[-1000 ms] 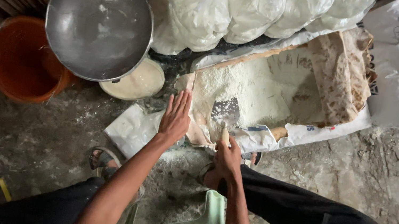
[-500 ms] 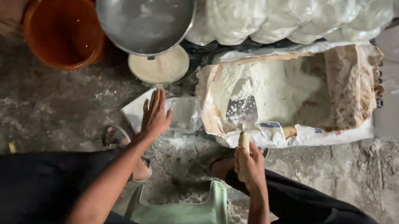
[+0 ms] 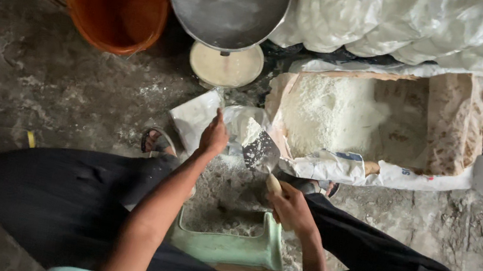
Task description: The person scoops white powder from a large sack using a small shovel and transfers it into a plastic bag. The person then places the filled bag into a metal bowl.
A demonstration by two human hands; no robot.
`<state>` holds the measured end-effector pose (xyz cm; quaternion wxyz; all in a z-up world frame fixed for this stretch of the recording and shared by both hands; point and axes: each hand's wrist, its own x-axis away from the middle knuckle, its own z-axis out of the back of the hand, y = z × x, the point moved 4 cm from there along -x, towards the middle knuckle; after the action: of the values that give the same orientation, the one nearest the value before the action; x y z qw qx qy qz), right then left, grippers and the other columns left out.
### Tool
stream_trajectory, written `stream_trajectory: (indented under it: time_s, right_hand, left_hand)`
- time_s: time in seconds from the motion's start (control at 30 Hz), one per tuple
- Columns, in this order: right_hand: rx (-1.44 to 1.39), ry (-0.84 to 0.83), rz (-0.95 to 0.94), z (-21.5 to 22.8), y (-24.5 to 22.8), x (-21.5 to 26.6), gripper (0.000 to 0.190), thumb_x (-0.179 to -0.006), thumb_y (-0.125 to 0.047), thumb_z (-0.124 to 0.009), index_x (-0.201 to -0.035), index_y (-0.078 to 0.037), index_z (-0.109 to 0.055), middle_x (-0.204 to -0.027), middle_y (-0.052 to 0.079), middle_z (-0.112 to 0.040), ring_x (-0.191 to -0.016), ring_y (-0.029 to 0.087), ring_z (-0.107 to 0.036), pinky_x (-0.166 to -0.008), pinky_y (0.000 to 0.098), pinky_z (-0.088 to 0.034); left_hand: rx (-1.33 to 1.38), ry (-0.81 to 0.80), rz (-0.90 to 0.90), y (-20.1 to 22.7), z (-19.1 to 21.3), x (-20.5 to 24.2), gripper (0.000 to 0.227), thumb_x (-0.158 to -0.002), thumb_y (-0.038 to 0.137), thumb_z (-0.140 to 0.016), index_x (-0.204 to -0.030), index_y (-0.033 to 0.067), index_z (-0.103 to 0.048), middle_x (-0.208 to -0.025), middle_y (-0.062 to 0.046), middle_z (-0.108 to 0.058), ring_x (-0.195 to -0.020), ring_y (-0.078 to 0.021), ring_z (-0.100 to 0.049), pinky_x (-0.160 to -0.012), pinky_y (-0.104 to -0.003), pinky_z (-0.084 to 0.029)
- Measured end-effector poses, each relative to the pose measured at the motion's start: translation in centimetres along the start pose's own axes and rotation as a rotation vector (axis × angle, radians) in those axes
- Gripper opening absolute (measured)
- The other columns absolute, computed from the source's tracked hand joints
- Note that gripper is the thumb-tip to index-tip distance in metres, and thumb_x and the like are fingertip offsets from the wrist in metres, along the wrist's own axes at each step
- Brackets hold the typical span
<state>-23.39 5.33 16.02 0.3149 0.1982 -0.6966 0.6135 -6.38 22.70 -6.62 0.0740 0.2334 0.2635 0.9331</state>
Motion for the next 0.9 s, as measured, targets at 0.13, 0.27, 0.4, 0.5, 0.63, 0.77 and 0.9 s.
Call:
stream_trajectory:
  time_s: [0.13, 0.27, 0.4, 0.5, 0.63, 0.77, 0.9]
  right_hand:
    - [0.491, 0.057, 0.023, -2.3, 1.7, -4.9, 0.034, -0.076, -0.024, -0.061, -0.092, 0.007, -0.063, -0.069, 0.029, -0.060, -0.070, 0.048, -0.059, -0.062, 0.0528, -0.042]
    - [0.887, 0.124, 0.035, -4.1, 7.2, -11.4, 0.034, -0.069, -0.025, -0.062, -0.091, 0.001, -0.062, -0.074, 0.022, -0.063, -0.072, 0.041, -0.064, -0.064, 0.0507, -0.051]
    - [0.883, 0.236, -0.275, -4.5, 5.9, -9.9, 0.028, -0.068, -0.024, -0.057, -0.090, -0.008, -0.064, -0.077, 0.017, -0.066, -0.076, 0.037, -0.066, -0.062, 0.0489, -0.052]
    - [0.867, 0.202, -0.231, -5.2, 2.9, -8.4, 0.027, -0.072, -0.025, -0.055, -0.092, -0.010, -0.065, -0.076, 0.014, -0.067, -0.076, 0.035, -0.066, -0.061, 0.0463, -0.053]
    - [0.802, 0.124, -0.200, -6.2, 4.9, -10.6, 0.032, -0.073, -0.027, -0.059, -0.095, -0.004, -0.066, -0.080, 0.018, -0.066, -0.079, 0.038, -0.065, -0.062, 0.0496, -0.050]
    - [0.835, 0.150, -0.321, -6.2, 3.0, -8.9, 0.030, -0.072, -0.023, -0.053, -0.093, -0.005, -0.066, -0.081, 0.019, -0.066, -0.081, 0.037, -0.065, -0.067, 0.0477, -0.052]
    - [1.322, -0.090, -0.008, -6.4, -0.2, -6.9, 0.029, -0.073, -0.019, -0.054, -0.091, -0.002, -0.068, -0.079, 0.023, -0.064, -0.076, 0.041, -0.064, -0.067, 0.0458, -0.056]
  left_hand:
    - [-0.055, 0.010, -0.033, 1.6, 1.9, 1.4, 0.059, -0.083, 0.005, -0.043, -0.138, -0.0072, -0.024, -0.124, -0.024, -0.049, -0.105, -0.0351, -0.057, -0.080, -0.042, -0.053]
    - [-0.015, -0.002, -0.075, 2.5, 2.7, 1.9, 0.056, -0.084, 0.004, -0.042, -0.136, -0.0090, -0.025, -0.123, -0.025, -0.050, -0.102, -0.0359, -0.058, -0.078, -0.042, -0.053]
    - [0.036, 0.028, -0.124, 3.1, 2.9, 2.3, 0.056, -0.085, 0.008, -0.048, -0.134, -0.0110, -0.028, -0.121, -0.027, -0.050, -0.104, -0.0374, -0.057, -0.079, -0.042, -0.053]
    - [0.038, 0.046, -0.098, 3.7, 3.1, 2.5, 0.058, -0.086, 0.013, -0.048, -0.136, -0.0089, -0.027, -0.123, -0.027, -0.049, -0.108, -0.0383, -0.054, -0.082, -0.043, -0.051]
    - [-0.034, 0.003, -0.077, 3.7, 2.4, 3.1, 0.074, -0.084, 0.018, -0.059, -0.141, -0.0025, -0.017, -0.132, -0.029, -0.040, -0.119, -0.0381, -0.046, -0.083, -0.042, -0.052]
    - [-0.334, 0.060, -0.200, 3.2, 2.6, 3.7, 0.073, -0.078, 0.005, -0.057, -0.141, -0.0005, -0.021, -0.134, -0.030, -0.034, -0.116, -0.0379, -0.048, -0.069, -0.035, -0.058]
    - [-0.363, 0.031, -0.220, 3.1, 3.1, 4.0, 0.082, -0.075, 0.000, -0.058, -0.144, 0.0055, -0.013, -0.135, -0.028, -0.032, -0.112, -0.0348, -0.051, -0.064, -0.033, -0.058]
